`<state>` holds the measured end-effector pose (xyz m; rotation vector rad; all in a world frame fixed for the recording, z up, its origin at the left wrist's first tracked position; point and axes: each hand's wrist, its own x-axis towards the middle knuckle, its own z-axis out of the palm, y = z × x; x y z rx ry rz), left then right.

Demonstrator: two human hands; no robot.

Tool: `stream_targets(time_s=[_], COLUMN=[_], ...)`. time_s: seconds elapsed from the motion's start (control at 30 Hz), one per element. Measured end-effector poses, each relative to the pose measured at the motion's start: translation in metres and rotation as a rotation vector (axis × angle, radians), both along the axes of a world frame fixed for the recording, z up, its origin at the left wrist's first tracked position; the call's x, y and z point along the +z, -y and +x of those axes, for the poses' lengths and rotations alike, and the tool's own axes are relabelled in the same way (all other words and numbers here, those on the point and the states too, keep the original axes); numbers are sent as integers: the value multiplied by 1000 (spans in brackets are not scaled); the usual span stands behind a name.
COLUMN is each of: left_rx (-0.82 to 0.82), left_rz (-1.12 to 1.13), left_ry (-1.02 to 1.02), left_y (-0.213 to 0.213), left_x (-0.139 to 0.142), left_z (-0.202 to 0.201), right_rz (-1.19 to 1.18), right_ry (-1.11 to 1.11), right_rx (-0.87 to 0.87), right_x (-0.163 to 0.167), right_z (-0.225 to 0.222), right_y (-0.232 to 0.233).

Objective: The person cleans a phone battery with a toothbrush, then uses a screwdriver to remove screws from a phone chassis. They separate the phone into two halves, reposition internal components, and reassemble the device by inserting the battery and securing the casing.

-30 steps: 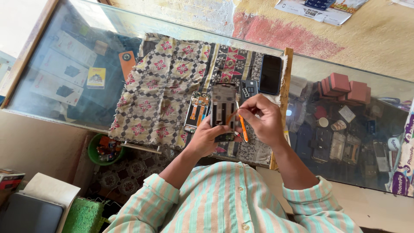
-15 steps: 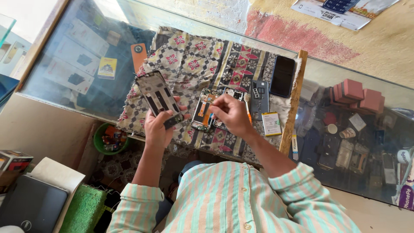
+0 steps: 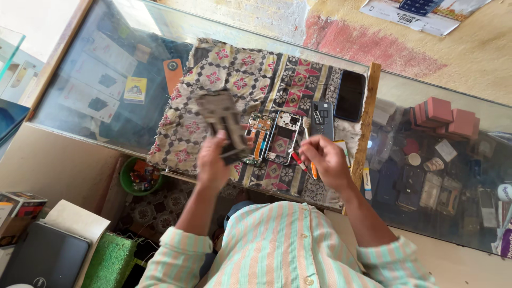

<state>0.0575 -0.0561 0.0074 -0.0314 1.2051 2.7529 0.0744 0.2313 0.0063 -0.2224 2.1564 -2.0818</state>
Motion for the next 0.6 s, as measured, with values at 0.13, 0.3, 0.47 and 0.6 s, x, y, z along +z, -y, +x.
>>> stream_targets(time_s=[0.13,0.3,0.47,0.6], left_rx=[-297,-575,-581,-631], left_rz=[15,203,-124,-253], left_ry=[146,-63,-71,-185], left_y=[-76,-145,-168,-152], left_x=[-5,-20,-38,-40], left_z=[12,25,21,15], right_rz=[-234,-270,-138,3], right_ry=[216,179,274,262], right_rx=[39,-152,-236,-90], right_x=[-3,-17,-27,-10], right_z=[40,70,101,156], right_y=[-24,-39,-100,-193])
